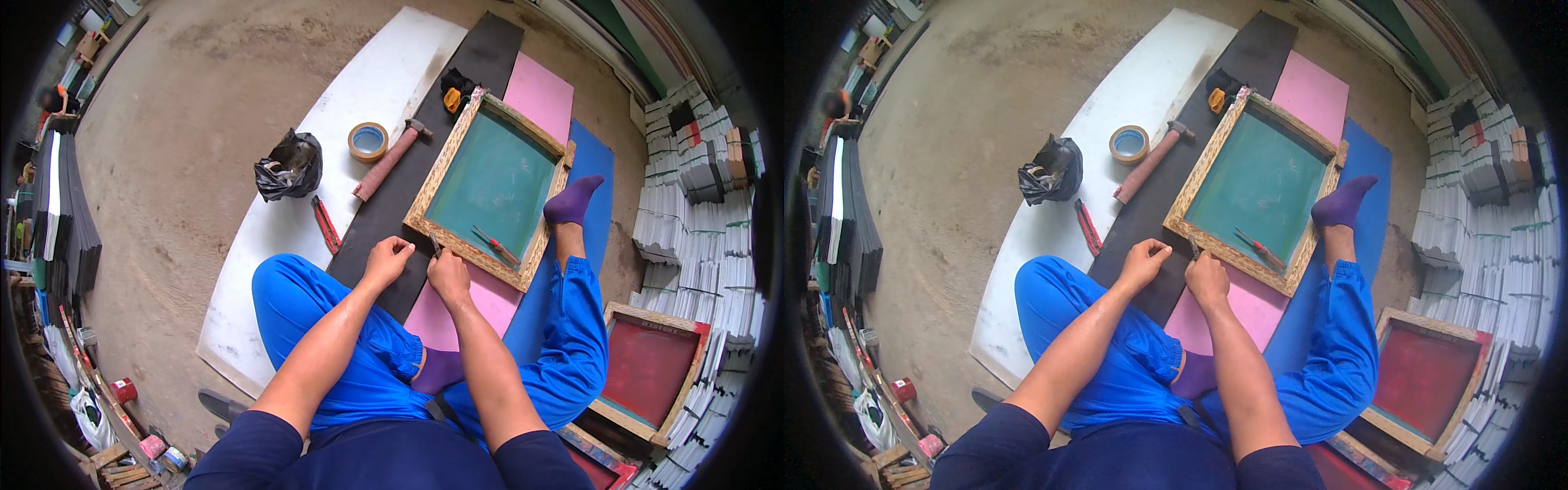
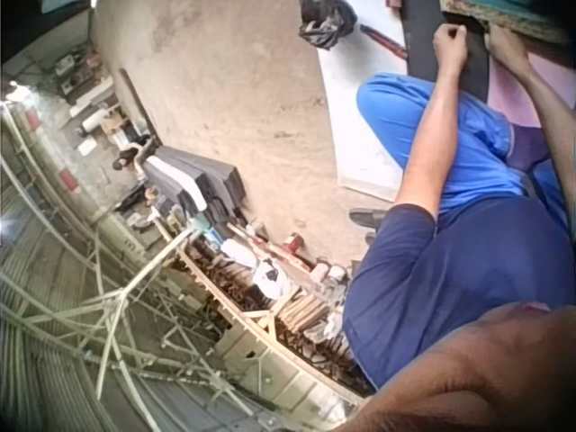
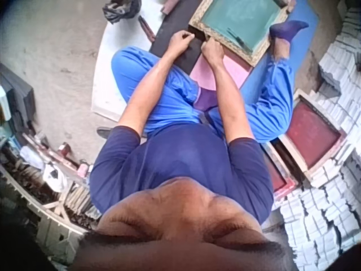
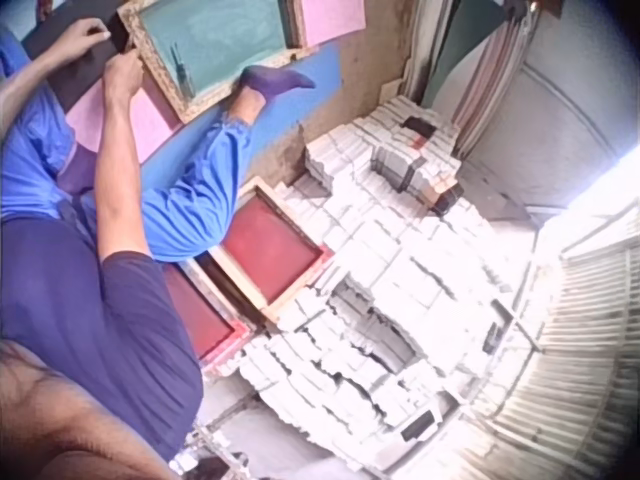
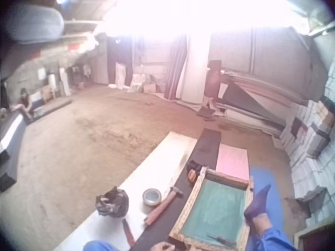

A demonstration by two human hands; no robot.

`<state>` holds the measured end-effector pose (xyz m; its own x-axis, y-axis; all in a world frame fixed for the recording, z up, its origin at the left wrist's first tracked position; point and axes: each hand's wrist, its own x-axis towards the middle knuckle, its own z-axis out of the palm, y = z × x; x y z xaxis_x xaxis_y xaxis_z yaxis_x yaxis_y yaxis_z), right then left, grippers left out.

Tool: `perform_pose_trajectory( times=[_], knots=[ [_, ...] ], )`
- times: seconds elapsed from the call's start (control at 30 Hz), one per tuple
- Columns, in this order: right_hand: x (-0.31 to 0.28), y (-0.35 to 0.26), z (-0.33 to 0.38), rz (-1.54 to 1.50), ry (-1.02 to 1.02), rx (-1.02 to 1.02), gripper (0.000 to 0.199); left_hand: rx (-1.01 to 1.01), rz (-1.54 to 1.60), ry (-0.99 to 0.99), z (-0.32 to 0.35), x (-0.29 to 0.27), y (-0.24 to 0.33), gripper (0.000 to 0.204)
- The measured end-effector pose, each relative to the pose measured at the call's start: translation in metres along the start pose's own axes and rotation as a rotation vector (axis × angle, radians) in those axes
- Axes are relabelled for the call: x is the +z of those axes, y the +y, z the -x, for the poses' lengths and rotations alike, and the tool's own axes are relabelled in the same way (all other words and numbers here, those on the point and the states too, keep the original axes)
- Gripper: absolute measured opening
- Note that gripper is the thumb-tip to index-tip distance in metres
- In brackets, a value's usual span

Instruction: The person sits on the floor and uses a utility knife to trim the edges of a black strip of material placed on a pink sheet. They repeatedly cut and adjust the strip while working on a wooden frame with a green surface.

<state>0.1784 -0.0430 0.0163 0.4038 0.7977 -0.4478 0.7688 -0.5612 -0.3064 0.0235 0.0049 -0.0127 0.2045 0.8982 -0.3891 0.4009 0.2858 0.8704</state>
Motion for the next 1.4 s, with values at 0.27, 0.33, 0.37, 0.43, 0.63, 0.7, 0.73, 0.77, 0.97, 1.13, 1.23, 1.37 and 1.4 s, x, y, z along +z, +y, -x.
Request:
perform_pose_trajectory(
  times=[0.27,0.33,0.37,0.43,0.63,0.7,0.73,0.77,0.97,1.13,1.23,1.37,1.4],
  knots=[
    [0.002,0.002,0.005,-0.041,0.014,0.001,0.035,-0.098,0.157,-0.032,-0.007,0.0,-0.012,0.028],
    [-0.001,0.002,0.004,-0.034,0.007,-0.007,0.036,-0.087,0.175,-0.03,-0.006,0.001,-0.014,0.029],
    [-0.001,0.002,0.002,-0.026,0.007,-0.016,0.036,-0.085,0.179,-0.042,-0.007,0.001,-0.016,0.029],
    [0.0,0.002,0.001,-0.027,0.019,-0.002,0.036,-0.082,0.172,-0.047,-0.008,0.001,-0.016,0.029],
    [-0.012,-0.018,0.011,-0.025,-0.008,0.096,0.039,-0.066,0.163,-0.017,-0.007,0.005,-0.014,0.03],
    [-0.024,-0.028,0.01,0.019,-0.073,0.048,0.039,-0.043,0.136,-0.033,-0.008,0.005,-0.014,0.03],
    [-0.028,-0.029,0.007,0.04,-0.099,0.03,0.038,-0.027,0.122,-0.046,-0.009,0.004,-0.007,0.03],
    [-0.028,-0.029,0.004,0.038,-0.096,0.033,0.038,-0.033,0.073,-0.065,-0.004,0.002,0.005,0.03],
    [-0.005,-0.026,0.003,-0.043,-0.009,0.143,0.032,0.002,0.014,-0.056,-0.003,0.003,0.003,0.032],
    [0.014,-0.006,0.003,-0.1,0.067,0.043,0.034,-0.033,0.087,-0.06,-0.005,0.004,-0.006,0.029],
    [0.021,-0.001,0.0,-0.151,0.09,0.015,0.036,-0.107,0.245,-0.112,-0.009,0.007,-0.01,0.026],
    [0.019,0.015,-0.008,-0.195,0.079,-0.076,0.035,-0.129,0.28,-0.143,-0.013,0.006,-0.004,0.026],
    [0.021,0.023,-0.013,-0.233,0.058,-0.122,0.035,-0.138,0.26,-0.135,-0.011,0.006,-0.005,0.025]
  ],
)
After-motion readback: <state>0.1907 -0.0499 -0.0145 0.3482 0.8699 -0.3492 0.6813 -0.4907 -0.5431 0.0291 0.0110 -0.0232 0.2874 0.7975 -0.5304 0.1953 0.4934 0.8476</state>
